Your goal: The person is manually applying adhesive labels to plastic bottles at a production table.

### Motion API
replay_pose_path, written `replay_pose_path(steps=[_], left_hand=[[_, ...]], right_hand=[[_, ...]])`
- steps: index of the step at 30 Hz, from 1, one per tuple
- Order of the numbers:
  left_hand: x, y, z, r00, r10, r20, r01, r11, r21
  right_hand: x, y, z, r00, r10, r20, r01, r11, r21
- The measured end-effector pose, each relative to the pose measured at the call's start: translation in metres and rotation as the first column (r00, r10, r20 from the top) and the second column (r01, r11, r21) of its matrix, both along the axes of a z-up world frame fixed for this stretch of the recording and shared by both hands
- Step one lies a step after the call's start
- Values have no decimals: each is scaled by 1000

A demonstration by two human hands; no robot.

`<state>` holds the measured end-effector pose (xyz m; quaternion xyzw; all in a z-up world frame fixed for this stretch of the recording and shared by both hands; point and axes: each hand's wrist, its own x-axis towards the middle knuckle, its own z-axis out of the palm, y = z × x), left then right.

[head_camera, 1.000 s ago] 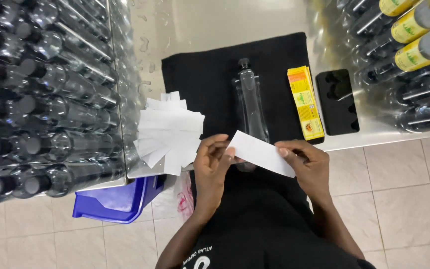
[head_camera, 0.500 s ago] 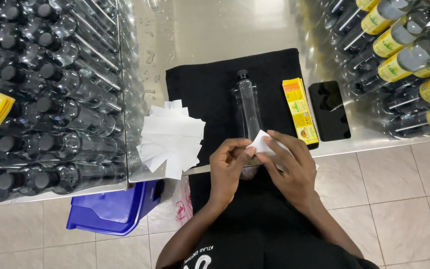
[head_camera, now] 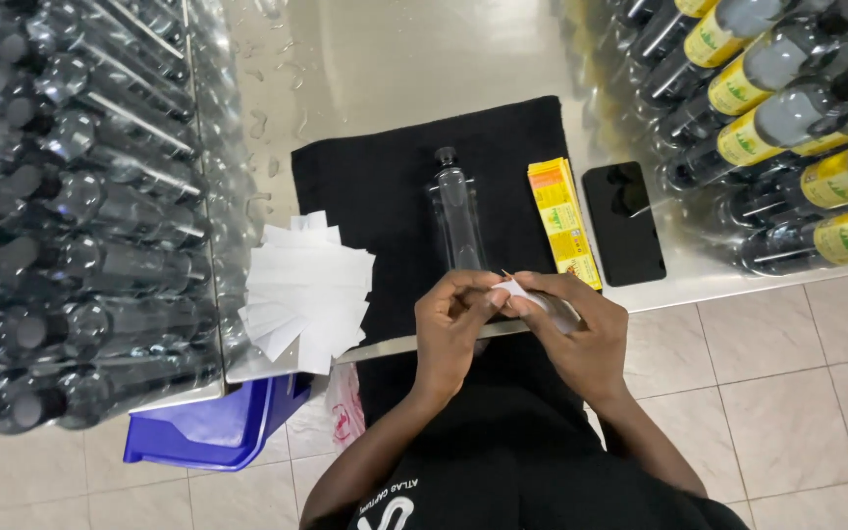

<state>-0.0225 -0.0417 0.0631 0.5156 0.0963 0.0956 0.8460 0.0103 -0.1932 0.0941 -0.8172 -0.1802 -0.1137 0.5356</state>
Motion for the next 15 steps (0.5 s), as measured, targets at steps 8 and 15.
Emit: replay_pose_path(steps=[8, 15], left_hand=[[0, -9, 11, 995, -92, 33, 84, 976, 201], [-9, -8, 10, 989, -141, 40, 133, 976, 171]], right_hand=[[10, -10, -10, 982, 45, -183, -1, 973, 232], [6, -25, -26, 947, 114, -300, 34, 894, 446]])
